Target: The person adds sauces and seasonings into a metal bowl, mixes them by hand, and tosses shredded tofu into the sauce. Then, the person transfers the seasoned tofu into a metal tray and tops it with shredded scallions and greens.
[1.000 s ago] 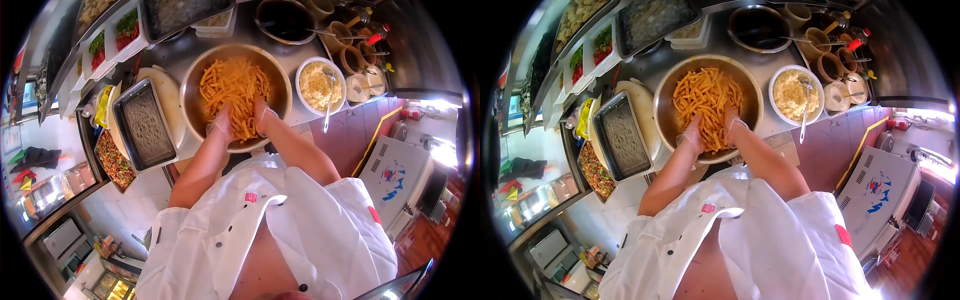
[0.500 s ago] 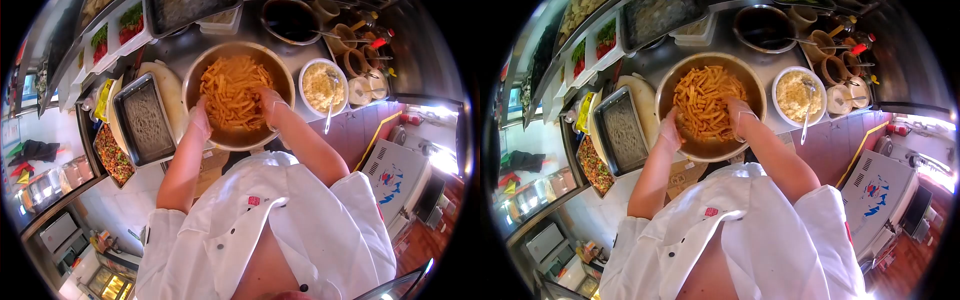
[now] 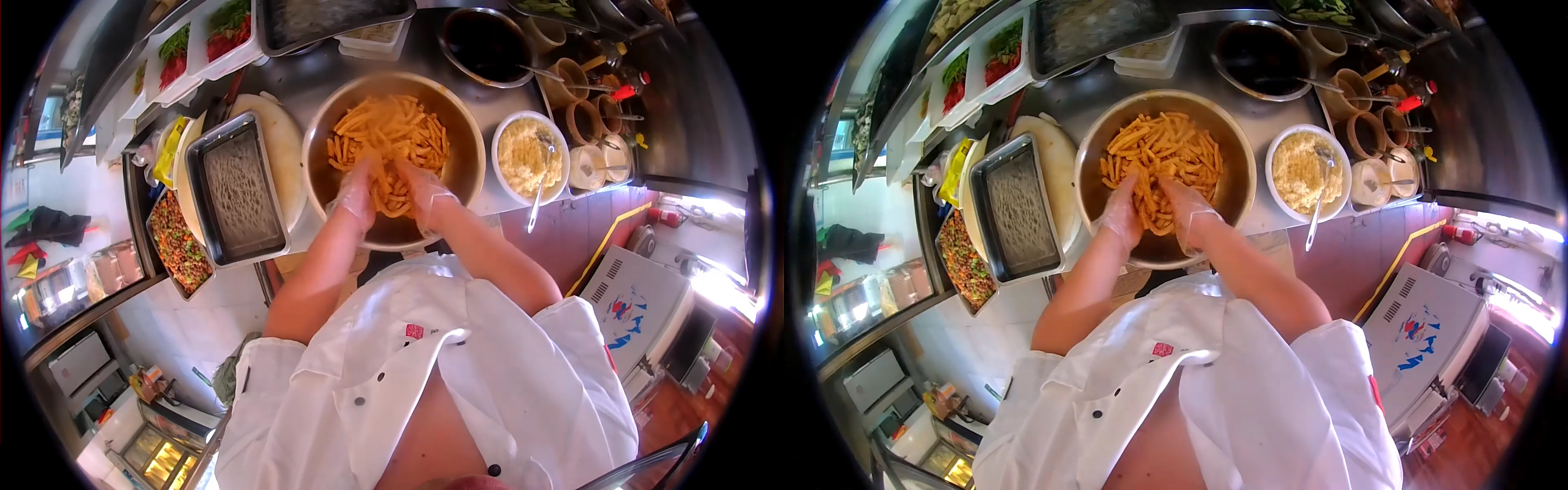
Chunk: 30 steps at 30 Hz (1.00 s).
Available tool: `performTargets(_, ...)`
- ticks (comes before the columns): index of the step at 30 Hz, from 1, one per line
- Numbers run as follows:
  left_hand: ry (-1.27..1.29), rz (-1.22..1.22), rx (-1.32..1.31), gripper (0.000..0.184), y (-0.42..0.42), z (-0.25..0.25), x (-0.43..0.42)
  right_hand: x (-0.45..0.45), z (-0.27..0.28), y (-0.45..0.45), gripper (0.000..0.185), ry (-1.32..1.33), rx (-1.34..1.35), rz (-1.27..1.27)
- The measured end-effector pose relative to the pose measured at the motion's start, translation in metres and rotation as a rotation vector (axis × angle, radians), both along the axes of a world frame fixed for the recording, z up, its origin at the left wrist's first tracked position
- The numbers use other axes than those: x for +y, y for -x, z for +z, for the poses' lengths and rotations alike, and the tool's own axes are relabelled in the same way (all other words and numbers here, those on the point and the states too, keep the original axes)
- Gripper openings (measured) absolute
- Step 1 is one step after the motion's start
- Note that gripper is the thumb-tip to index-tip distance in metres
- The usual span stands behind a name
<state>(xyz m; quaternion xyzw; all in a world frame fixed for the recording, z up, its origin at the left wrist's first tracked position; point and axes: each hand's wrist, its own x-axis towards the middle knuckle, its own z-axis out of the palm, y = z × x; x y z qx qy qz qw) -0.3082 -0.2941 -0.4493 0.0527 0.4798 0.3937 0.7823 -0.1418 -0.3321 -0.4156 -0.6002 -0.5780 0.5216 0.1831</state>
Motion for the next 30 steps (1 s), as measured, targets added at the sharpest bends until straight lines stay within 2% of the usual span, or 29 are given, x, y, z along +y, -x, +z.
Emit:
performTargets(1, -0.049, -0.049, -0.034, 0.045, 0.013, -0.003, 0.005, 0.001, 0.008, -0.008, 0.053, -0.194, -0.258, 0.228)
performTargets(2, -0.037, -0.06, -0.015, 0.044, 0.024, 0.001, 0.008, 0.009, 0.021, -0.014, 0.053, -0.247, -0.354, 0.366)
performTargets(4, -0.014, -0.077, 0.022, 0.044, 0.038, 0.014, 0.011, 0.033, 0.023, -0.019, 0.053, -0.225, -0.441, 0.475)
performTargets(5, 0.152, -0.014, 0.373, 0.044, 0.015, 0.098, 0.011, 0.052, 0.017, -0.019, 0.053, -0.146, -0.429, 0.449)
performTargets(7, 0.175, 0.067, 0.247, 0.046, 0.033, 0.051, 0.002, 0.083, 0.067, -0.012, 0.056, 0.118, -0.391, 0.292)
performTargets(8, 0.187, 0.111, 0.183, 0.047, 0.04, 0.026, -0.005, 0.101, 0.12, -0.006, 0.059, 0.303, -0.366, 0.162)
performTargets(9, 0.184, 0.134, 0.126, 0.047, 0.039, 0.013, -0.007, 0.117, 0.085, -0.021, 0.066, 0.157, -0.438, 0.265)
performTargets(11, 0.239, 0.243, 0.209, 0.049, 0.033, -0.049, -0.004, 0.134, 0.007, -0.04, 0.072, 0.142, -0.426, 0.186)
performTargets(13, 0.181, 0.42, 0.172, 0.056, 0.013, -0.055, -0.002, 0.137, -0.048, -0.04, 0.073, 0.409, -0.267, -0.187)
performTargets(15, 0.221, 0.395, 0.138, 0.062, 0.001, -0.054, 0.007, 0.135, -0.087, -0.039, 0.073, 0.627, -0.063, -0.521)
performTargets(17, 0.316, 0.342, 0.135, 0.071, -0.011, -0.043, 0.02, 0.12, -0.103, -0.038, 0.073, 0.756, 0.263, -0.637)
performTargets(19, 0.255, 0.215, 0.097, 0.073, -0.015, -0.048, 0.026, 0.099, -0.102, -0.033, 0.072, 0.86, 0.53, -0.644)
performTargets(21, 0.2, 0.071, 0.116, 0.07, -0.015, -0.058, 0.029, 0.079, -0.079, -0.022, 0.072, 0.873, 0.591, -0.583)
performTargets(22, 0.155, 0.027, 0.02, 0.067, -0.009, -0.057, 0.03, 0.072, -0.066, -0.02, 0.072, 0.818, 0.529, -0.519)
performTargets(24, 0.07, -0.061, -0.165, 0.062, 0.006, -0.047, 0.025, 0.065, -0.037, -0.02, 0.072, 0.549, 0.148, -0.195)
performTargets(25, 0.114, -0.078, 0.026, 0.053, 0.012, -0.027, 0.024, 0.065, -0.025, -0.025, 0.072, 0.376, -0.089, 0.018)
performTargets(26, 0.111, -0.102, 0.108, 0.053, 0.021, -0.023, 0.021, 0.07, -0.017, -0.032, 0.072, 0.278, -0.224, 0.154)
performTargets(28, 0.11, -0.154, 0.275, 0.053, 0.036, -0.019, 0.017, 0.09, -0.024, -0.047, 0.075, 0.169, -0.395, 0.289)
performTargets(29, 0.186, -0.139, 0.484, 0.058, 0.032, 0.0, 0.018, 0.104, -0.034, -0.055, 0.077, 0.105, -0.478, 0.346)
performTargets(30, 0.183, -0.128, 0.615, 0.061, 0.033, -0.01, 0.022, 0.117, -0.045, -0.062, 0.08, 0.041, -0.563, 0.399)
